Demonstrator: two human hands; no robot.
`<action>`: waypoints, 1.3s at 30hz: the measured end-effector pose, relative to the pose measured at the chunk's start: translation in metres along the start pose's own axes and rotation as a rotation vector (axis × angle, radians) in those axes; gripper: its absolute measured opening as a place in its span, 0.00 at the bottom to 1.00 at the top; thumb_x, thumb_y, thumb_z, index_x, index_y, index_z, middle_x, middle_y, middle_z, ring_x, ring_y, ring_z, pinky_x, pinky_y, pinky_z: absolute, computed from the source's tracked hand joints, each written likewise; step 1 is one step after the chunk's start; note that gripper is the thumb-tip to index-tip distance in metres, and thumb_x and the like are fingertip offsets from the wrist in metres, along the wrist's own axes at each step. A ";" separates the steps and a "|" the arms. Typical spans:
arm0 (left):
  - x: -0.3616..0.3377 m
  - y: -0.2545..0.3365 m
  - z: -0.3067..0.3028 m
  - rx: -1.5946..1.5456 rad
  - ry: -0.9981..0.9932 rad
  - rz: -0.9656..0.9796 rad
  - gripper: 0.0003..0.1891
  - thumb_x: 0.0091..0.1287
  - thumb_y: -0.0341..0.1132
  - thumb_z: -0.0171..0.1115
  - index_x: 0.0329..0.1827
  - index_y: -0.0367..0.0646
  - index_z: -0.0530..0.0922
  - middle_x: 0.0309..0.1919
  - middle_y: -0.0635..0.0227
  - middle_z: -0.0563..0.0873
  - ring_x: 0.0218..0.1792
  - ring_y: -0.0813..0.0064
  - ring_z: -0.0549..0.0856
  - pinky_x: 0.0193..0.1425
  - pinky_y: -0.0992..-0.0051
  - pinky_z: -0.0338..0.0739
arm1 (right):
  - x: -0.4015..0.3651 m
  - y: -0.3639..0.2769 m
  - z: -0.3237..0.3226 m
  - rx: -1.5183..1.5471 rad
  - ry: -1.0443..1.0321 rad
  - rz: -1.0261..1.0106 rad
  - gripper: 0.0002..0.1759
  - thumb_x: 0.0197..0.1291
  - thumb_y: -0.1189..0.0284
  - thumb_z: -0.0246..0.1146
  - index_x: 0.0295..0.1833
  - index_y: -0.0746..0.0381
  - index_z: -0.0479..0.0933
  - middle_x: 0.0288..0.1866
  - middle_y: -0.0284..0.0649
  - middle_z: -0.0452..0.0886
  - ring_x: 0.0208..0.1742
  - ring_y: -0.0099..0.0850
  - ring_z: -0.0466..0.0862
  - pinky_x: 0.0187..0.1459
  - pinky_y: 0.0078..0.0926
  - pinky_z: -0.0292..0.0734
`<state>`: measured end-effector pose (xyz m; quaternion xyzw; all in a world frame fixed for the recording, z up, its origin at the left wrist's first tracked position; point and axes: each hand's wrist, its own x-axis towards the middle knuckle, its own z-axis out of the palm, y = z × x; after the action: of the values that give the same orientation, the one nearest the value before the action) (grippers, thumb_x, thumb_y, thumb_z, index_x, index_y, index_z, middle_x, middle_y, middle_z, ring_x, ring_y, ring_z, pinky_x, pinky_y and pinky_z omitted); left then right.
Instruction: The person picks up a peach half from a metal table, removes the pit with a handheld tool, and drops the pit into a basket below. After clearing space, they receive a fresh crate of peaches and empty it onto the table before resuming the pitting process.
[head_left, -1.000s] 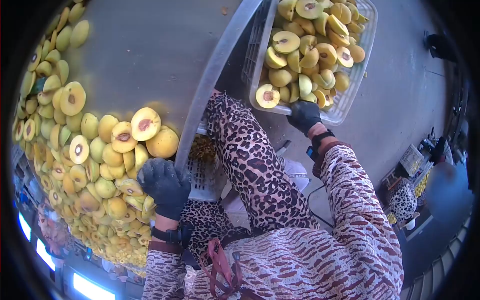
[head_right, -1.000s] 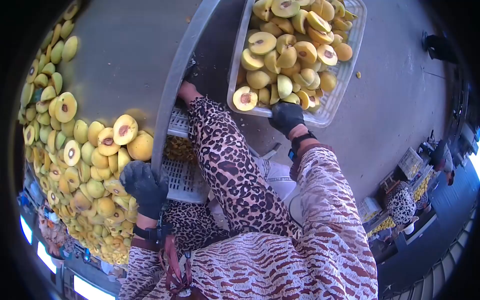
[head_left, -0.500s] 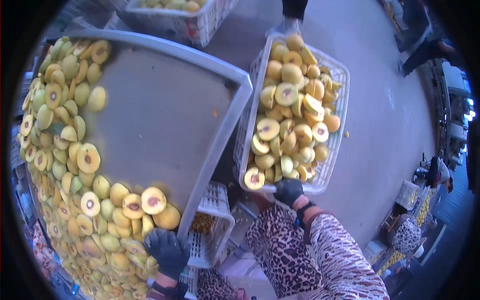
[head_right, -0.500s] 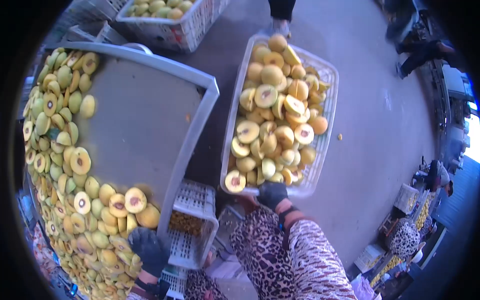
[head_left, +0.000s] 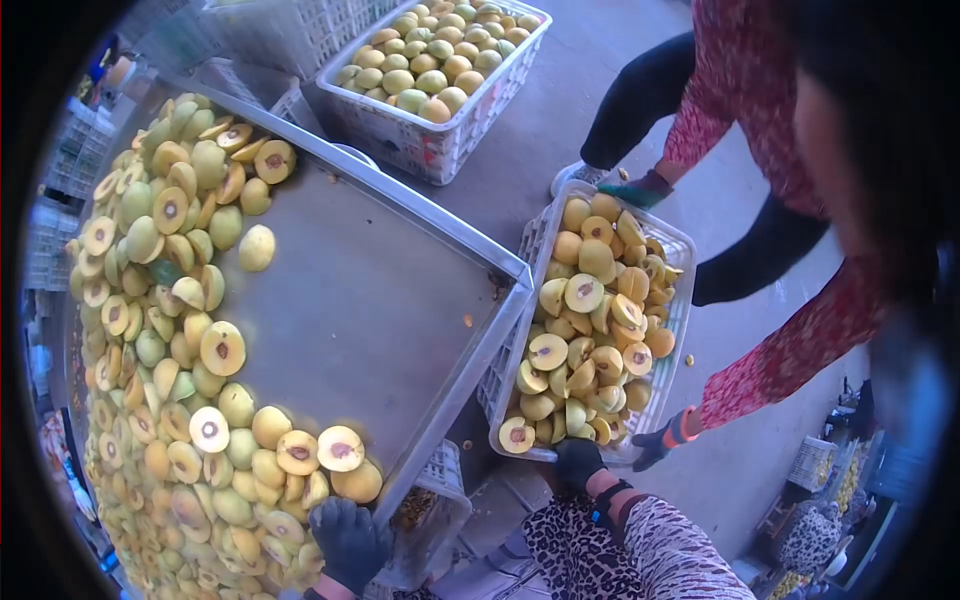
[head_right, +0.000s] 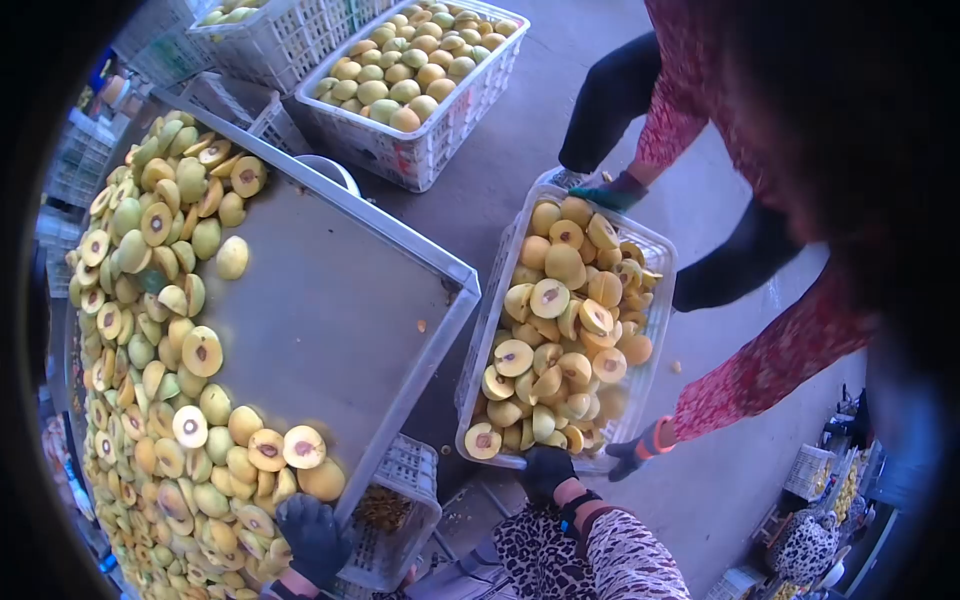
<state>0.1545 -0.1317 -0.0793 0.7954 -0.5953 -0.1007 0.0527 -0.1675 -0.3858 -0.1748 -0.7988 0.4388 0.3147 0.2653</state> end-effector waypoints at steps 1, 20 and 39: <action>0.000 -0.001 -0.002 -0.014 -0.025 -0.011 0.15 0.56 0.47 0.59 0.27 0.43 0.72 0.35 0.58 0.72 0.43 0.54 0.72 0.47 0.52 0.65 | 0.000 -0.005 -0.009 0.011 -0.031 0.011 0.15 0.52 0.60 0.63 0.34 0.59 0.86 0.33 0.48 0.86 0.37 0.48 0.87 0.42 0.43 0.81; 0.045 -0.069 0.179 0.197 0.289 -0.108 0.08 0.58 0.35 0.55 0.33 0.44 0.81 0.38 0.60 0.82 0.47 0.61 0.80 0.55 0.60 0.71 | -0.060 0.007 0.005 -0.196 0.315 -0.250 0.22 0.46 0.53 0.73 0.32 0.63 0.84 0.27 0.51 0.84 0.32 0.51 0.85 0.36 0.45 0.80; -0.057 0.016 0.093 -2.125 1.156 -0.051 0.36 0.78 0.52 0.49 0.80 0.41 0.50 0.73 0.59 0.66 0.72 0.68 0.66 0.76 0.71 0.57 | -0.196 -0.329 -0.091 -1.102 0.451 -0.978 0.14 0.56 0.75 0.64 0.48 0.69 0.79 0.39 0.50 0.83 0.36 0.39 0.83 0.41 0.35 0.78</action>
<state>0.1031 -0.0784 -0.1615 0.2943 -0.0881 -0.1701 0.9363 0.0611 -0.1889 0.0785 -0.9635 -0.1406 0.1643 -0.1579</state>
